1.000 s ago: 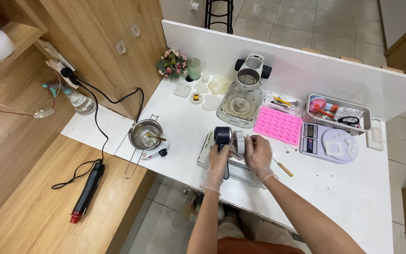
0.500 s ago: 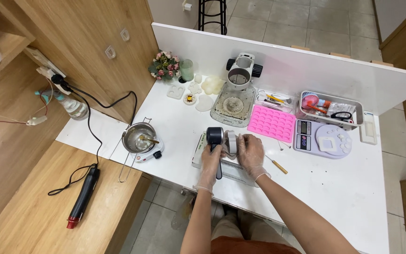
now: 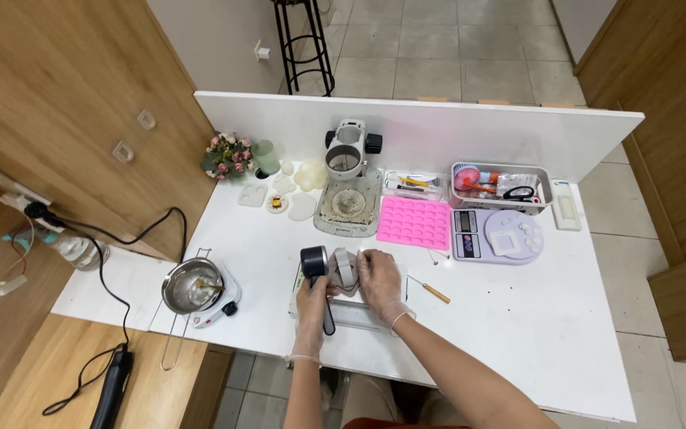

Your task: Use a heat gun to smooth the surface of wax candle products on a workbench.

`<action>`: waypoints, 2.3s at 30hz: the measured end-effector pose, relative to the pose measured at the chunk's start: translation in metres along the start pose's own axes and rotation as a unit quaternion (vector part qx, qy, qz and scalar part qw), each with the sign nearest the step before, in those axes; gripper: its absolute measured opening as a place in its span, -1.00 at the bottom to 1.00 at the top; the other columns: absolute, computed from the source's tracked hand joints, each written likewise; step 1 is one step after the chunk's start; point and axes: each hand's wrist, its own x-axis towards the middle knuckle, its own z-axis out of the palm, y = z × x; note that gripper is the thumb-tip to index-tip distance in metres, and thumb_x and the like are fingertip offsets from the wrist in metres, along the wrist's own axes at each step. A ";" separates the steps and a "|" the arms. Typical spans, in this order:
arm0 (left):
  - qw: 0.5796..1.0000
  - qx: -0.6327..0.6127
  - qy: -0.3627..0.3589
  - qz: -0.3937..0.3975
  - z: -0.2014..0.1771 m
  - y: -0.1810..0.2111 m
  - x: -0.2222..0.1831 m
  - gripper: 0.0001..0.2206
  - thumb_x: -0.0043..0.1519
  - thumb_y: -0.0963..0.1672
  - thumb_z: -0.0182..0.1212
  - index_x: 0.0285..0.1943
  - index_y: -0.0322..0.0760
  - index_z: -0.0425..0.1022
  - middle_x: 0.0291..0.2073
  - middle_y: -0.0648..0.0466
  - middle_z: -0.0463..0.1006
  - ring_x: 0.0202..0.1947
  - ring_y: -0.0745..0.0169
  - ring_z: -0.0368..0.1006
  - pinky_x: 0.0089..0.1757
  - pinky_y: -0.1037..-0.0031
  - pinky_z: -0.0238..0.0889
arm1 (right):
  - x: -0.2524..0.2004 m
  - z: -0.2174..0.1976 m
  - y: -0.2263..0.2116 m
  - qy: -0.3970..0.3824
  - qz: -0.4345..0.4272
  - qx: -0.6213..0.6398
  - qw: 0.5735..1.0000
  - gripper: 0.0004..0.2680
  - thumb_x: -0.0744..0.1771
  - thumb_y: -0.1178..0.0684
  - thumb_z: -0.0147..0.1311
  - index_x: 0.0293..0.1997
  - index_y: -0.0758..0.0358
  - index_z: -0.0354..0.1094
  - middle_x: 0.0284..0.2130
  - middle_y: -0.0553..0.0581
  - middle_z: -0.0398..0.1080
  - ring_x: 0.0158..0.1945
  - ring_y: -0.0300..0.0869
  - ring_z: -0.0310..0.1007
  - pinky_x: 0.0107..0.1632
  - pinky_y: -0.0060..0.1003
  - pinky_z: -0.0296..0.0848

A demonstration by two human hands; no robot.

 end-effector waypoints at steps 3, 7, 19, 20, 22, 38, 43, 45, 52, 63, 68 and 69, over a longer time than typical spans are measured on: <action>1.000 -0.001 0.000 0.009 -0.005 -0.011 0.010 -0.76 0.23 -0.10 0.13 -0.11 -0.43 0.52 -0.39 0.00 0.63 -0.37 0.27 0.51 -0.25 0.45 0.31 | -0.002 -0.001 -0.001 0.005 -0.007 0.012 1.000 -0.78 0.39 -0.07 -0.03 -0.13 0.31 0.40 -0.23 0.27 0.46 -0.06 0.13 0.38 0.02 0.01 0.36; 1.000 0.021 -0.016 0.001 -0.007 0.002 0.003 -0.75 0.22 -0.10 0.17 -0.11 -0.45 0.51 -0.39 -0.05 0.63 -0.36 0.24 0.53 -0.21 0.46 0.33 | -0.001 0.002 -0.001 0.013 -0.006 0.011 1.000 -0.79 0.39 -0.06 -0.02 -0.14 0.30 0.40 -0.24 0.26 0.46 -0.07 0.12 0.38 0.03 0.00 0.36; 0.999 0.047 -0.009 -0.023 -0.012 -0.006 0.013 -0.75 0.24 -0.08 0.13 -0.12 -0.39 0.54 -0.40 -0.04 0.63 -0.35 0.24 0.52 -0.22 0.45 0.29 | 0.002 0.010 0.012 0.005 -0.008 0.010 1.000 -0.84 0.38 0.02 -0.03 -0.13 0.29 0.38 -0.24 0.27 0.45 -0.05 0.13 0.38 0.04 0.02 0.35; 0.999 0.034 -0.012 -0.018 -0.013 -0.007 0.015 -0.75 0.23 -0.08 0.14 -0.12 -0.40 0.53 -0.40 -0.04 0.63 -0.36 0.23 0.53 -0.22 0.44 0.29 | 0.002 0.011 0.012 0.005 -0.008 0.010 1.000 -0.84 0.37 0.02 -0.03 -0.13 0.29 0.38 -0.24 0.27 0.45 -0.05 0.13 0.37 0.04 0.03 0.35; 1.000 0.019 -0.013 -0.018 -0.013 -0.009 0.011 -0.75 0.23 -0.08 0.14 -0.13 -0.41 0.52 -0.40 -0.03 0.63 -0.36 0.23 0.54 -0.23 0.43 0.29 | -0.001 0.010 0.013 0.000 -0.006 0.007 1.000 -0.85 0.37 0.03 -0.03 -0.13 0.29 0.38 -0.24 0.28 0.45 -0.05 0.14 0.37 0.03 0.03 0.35; 0.999 -0.007 -0.024 0.024 -0.004 -0.009 0.011 -0.77 0.22 -0.11 0.15 -0.12 -0.44 0.53 -0.40 0.00 0.62 -0.39 0.26 0.52 -0.23 0.46 0.33 | 0.002 0.012 0.018 0.005 -0.010 -0.004 1.000 -0.82 0.36 0.01 -0.02 -0.13 0.31 0.40 -0.24 0.29 0.47 -0.05 0.14 0.39 0.03 0.03 0.36; 1.000 -0.004 -0.007 0.020 -0.002 -0.011 0.016 -0.75 0.23 -0.12 0.17 -0.14 -0.51 0.51 -0.41 -0.02 0.59 -0.42 0.23 0.49 -0.24 0.42 0.35 | 0.001 0.013 0.016 0.013 -0.015 -0.007 1.000 -0.83 0.35 0.02 -0.02 -0.14 0.30 0.41 -0.24 0.28 0.48 -0.05 0.13 0.40 0.04 0.02 0.36; 1.000 0.002 -0.015 0.013 -0.003 -0.011 0.015 -0.76 0.22 -0.11 0.15 -0.12 -0.46 0.53 -0.41 0.00 0.60 -0.41 0.26 0.48 -0.24 0.45 0.34 | 0.002 0.011 0.015 0.008 -0.015 -0.009 1.000 -0.84 0.36 0.02 -0.02 -0.16 0.29 0.41 -0.25 0.26 0.48 -0.05 0.12 0.40 0.04 0.01 0.36; 1.000 -0.012 -0.020 0.017 -0.003 -0.012 0.018 -0.75 0.21 -0.11 0.17 -0.09 -0.47 0.52 -0.38 0.00 0.60 -0.41 0.25 0.49 -0.23 0.45 0.36 | 0.000 0.011 0.017 0.000 -0.023 -0.004 1.000 -0.85 0.36 0.05 -0.04 -0.16 0.28 0.41 -0.24 0.27 0.48 -0.04 0.12 0.40 0.04 0.01 0.36; 1.000 -0.013 -0.017 -0.006 -0.003 -0.005 0.012 -0.75 0.21 -0.11 0.16 -0.11 -0.47 0.51 -0.38 -0.04 0.60 -0.40 0.23 0.51 -0.21 0.44 0.35 | -0.002 0.009 0.013 0.013 -0.046 -0.010 0.999 -0.85 0.36 0.08 -0.08 -0.14 0.30 0.40 -0.23 0.28 0.48 -0.02 0.14 0.39 0.07 0.01 0.35; 1.000 -0.018 -0.025 0.003 -0.004 -0.009 0.016 -0.75 0.22 -0.11 0.15 -0.10 -0.48 0.48 -0.37 -0.03 0.60 -0.39 0.22 0.52 -0.22 0.44 0.36 | -0.002 0.011 0.017 0.020 -0.065 -0.012 0.998 -0.85 0.37 0.08 -0.08 -0.12 0.29 0.40 -0.22 0.29 0.47 -0.02 0.15 0.40 0.06 0.02 0.36; 0.999 -0.030 -0.030 0.020 -0.005 -0.015 0.018 -0.74 0.23 -0.11 0.15 -0.10 -0.49 0.48 -0.37 -0.03 0.60 -0.39 0.22 0.52 -0.23 0.43 0.37 | -0.003 0.011 0.018 0.025 -0.073 -0.009 0.997 -0.85 0.37 0.08 -0.08 -0.12 0.29 0.40 -0.22 0.29 0.47 -0.02 0.15 0.40 0.06 0.03 0.36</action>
